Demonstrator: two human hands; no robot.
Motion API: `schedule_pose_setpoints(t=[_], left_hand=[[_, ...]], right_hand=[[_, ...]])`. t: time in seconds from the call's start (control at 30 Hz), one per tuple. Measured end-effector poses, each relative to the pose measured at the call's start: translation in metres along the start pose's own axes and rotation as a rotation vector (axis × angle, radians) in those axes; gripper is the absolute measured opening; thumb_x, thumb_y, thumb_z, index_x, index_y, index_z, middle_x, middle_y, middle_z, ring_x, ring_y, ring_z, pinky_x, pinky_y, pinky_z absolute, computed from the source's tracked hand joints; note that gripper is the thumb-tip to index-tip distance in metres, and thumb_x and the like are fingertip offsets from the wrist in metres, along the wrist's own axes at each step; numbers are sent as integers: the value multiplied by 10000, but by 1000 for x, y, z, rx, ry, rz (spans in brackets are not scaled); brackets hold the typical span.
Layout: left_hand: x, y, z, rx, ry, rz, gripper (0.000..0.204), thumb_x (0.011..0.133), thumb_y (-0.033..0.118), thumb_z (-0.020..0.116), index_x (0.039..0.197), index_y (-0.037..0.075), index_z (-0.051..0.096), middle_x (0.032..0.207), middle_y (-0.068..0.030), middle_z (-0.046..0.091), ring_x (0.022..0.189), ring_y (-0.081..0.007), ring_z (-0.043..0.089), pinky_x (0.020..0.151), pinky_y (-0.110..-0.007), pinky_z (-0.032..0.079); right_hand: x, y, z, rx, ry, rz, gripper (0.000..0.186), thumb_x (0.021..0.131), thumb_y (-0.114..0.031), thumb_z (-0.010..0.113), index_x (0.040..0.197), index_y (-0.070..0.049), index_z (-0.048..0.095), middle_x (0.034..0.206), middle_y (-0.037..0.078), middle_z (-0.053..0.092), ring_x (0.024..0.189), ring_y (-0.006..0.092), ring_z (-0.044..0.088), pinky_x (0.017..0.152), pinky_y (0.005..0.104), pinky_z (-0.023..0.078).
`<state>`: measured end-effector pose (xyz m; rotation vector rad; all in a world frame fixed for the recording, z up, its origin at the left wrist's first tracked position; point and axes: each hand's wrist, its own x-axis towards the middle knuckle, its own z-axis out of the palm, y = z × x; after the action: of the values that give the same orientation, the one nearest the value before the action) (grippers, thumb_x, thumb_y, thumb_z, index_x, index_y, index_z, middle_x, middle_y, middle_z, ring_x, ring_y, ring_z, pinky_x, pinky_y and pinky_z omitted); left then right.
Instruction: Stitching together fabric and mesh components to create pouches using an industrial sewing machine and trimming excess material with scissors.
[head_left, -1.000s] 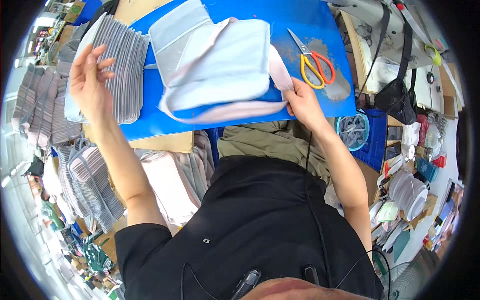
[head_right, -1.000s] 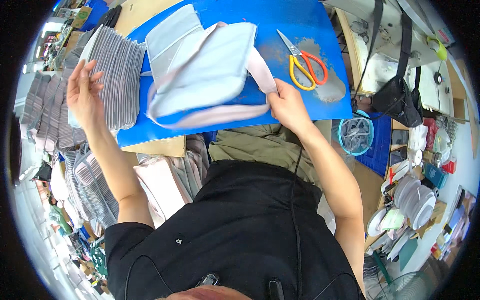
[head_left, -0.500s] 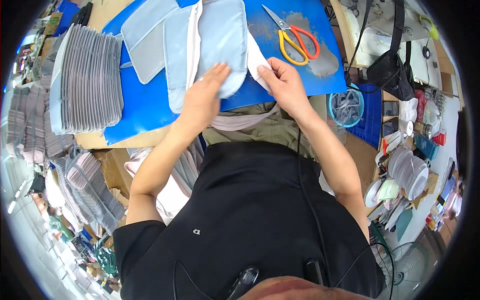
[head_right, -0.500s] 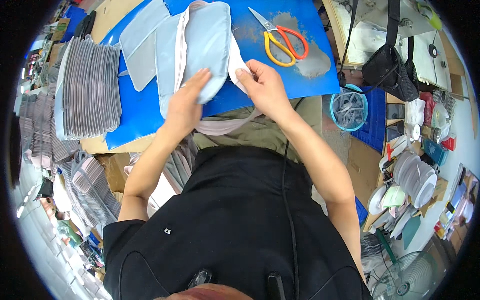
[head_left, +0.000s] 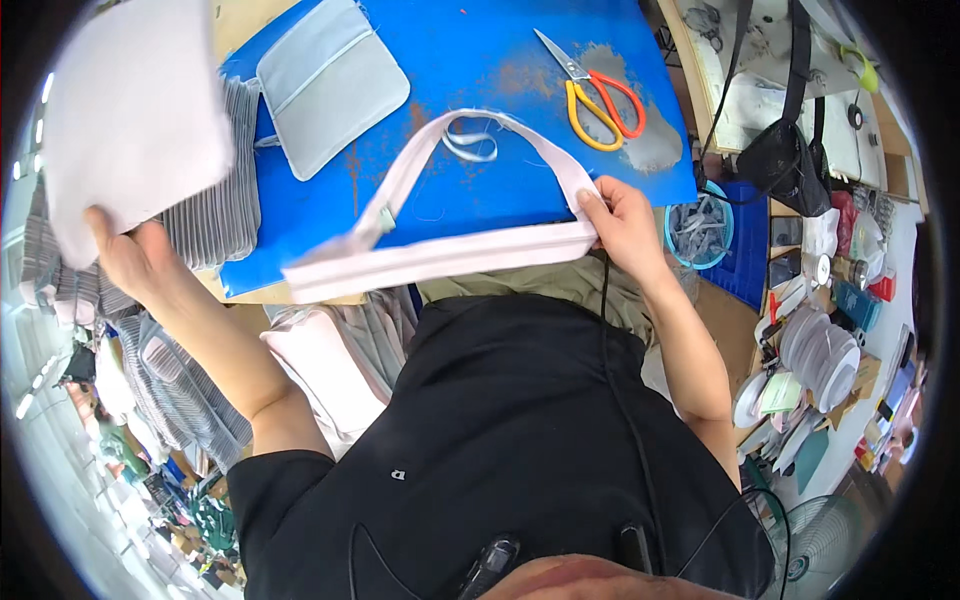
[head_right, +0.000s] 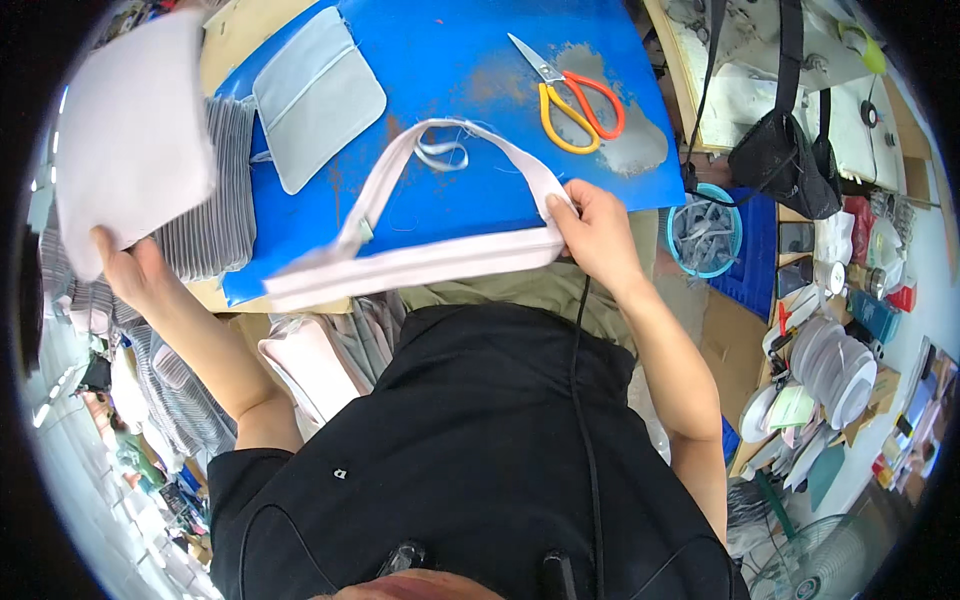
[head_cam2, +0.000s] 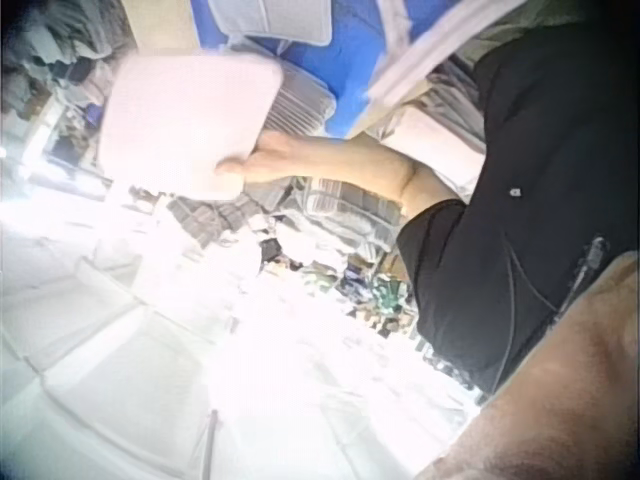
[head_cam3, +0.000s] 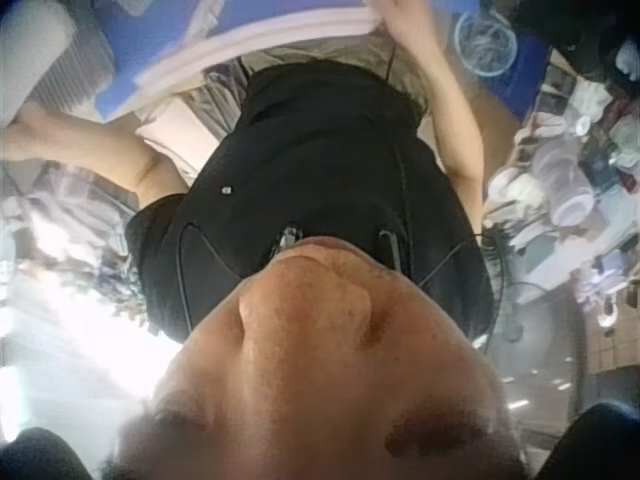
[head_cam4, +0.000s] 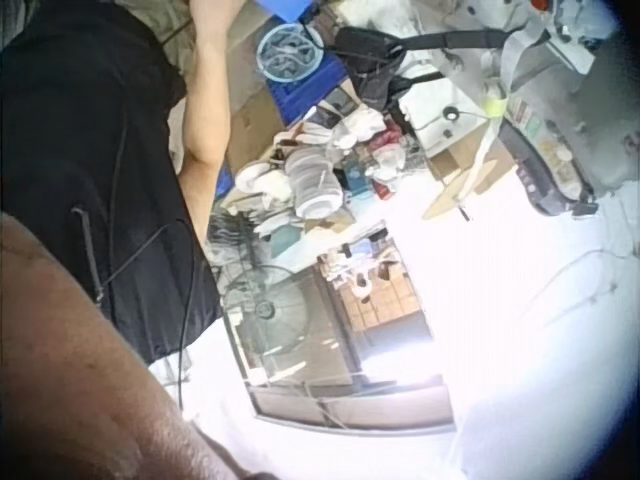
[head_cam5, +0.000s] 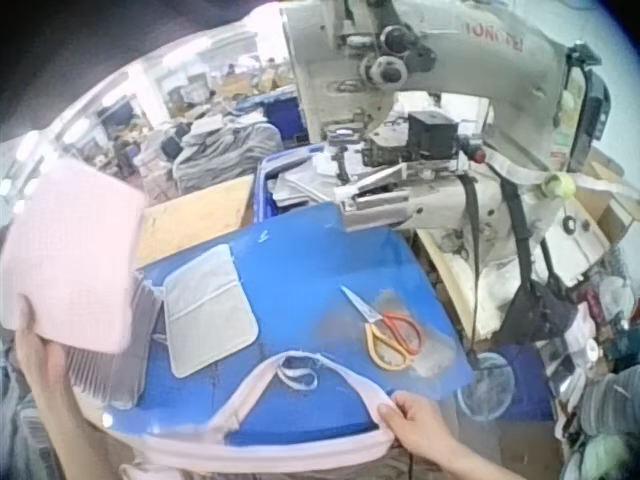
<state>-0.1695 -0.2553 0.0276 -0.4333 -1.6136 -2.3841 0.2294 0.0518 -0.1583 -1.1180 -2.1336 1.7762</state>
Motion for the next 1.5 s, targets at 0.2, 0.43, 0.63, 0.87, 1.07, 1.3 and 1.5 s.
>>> schedule_pose_setpoints(t=[0.2,0.43,0.63,0.87,1.07,1.3,1.5], left_hand=[[-38,9,1,743,121,512,405,974,121,719,1303,-84,600,1226,-191,695,975,-257,706,875,-402,595],[-60,6,30,965,-293,1079,615,811,-188,537,1391,3,610,1362,-188,659,1291,-334,621,1105,-391,459],[14,80,-17,1023,-176,1363,571,831,-204,496,1344,0,642,1331,-175,680,1267,-328,640,1065,-404,505],[-6,44,-72,1558,-634,588,565,823,-63,623,1361,110,632,1414,-155,613,1306,-342,583,1096,-428,465],[-63,-1,-19,1260,-720,788,596,828,146,805,1386,72,609,1466,-187,563,1347,-380,541,1101,-463,454],[-44,-176,30,1644,-526,-224,957,767,461,856,1452,-57,436,1531,-275,451,1240,-398,622,1025,-484,519],[-26,-222,-34,1538,-437,-204,990,665,496,916,1362,-87,523,1342,-288,623,1130,-368,684,938,-467,562]], right_hand=[[-3,-26,6,-714,222,-476,628,817,-191,786,1384,-73,545,1235,133,613,1138,301,604,866,435,535],[49,-28,54,-745,64,-604,309,900,-174,719,1201,-107,690,1072,109,694,1000,289,663,816,414,535],[49,-16,44,-371,-43,-469,150,976,-199,664,982,-62,726,775,87,704,634,259,635,619,372,493],[28,-51,14,486,-530,169,194,1010,-229,655,920,-57,660,704,2,652,546,56,574,489,211,428],[24,-150,4,467,-562,-141,244,1001,-193,656,1167,-21,610,977,95,739,598,86,644,521,210,531],[8,-236,-36,269,-77,-850,465,1034,-123,559,1459,10,427,1260,174,668,605,64,554,532,188,458],[57,-127,22,239,-178,-569,800,933,57,522,1628,-150,185,1414,195,540,879,175,676,694,271,586]])
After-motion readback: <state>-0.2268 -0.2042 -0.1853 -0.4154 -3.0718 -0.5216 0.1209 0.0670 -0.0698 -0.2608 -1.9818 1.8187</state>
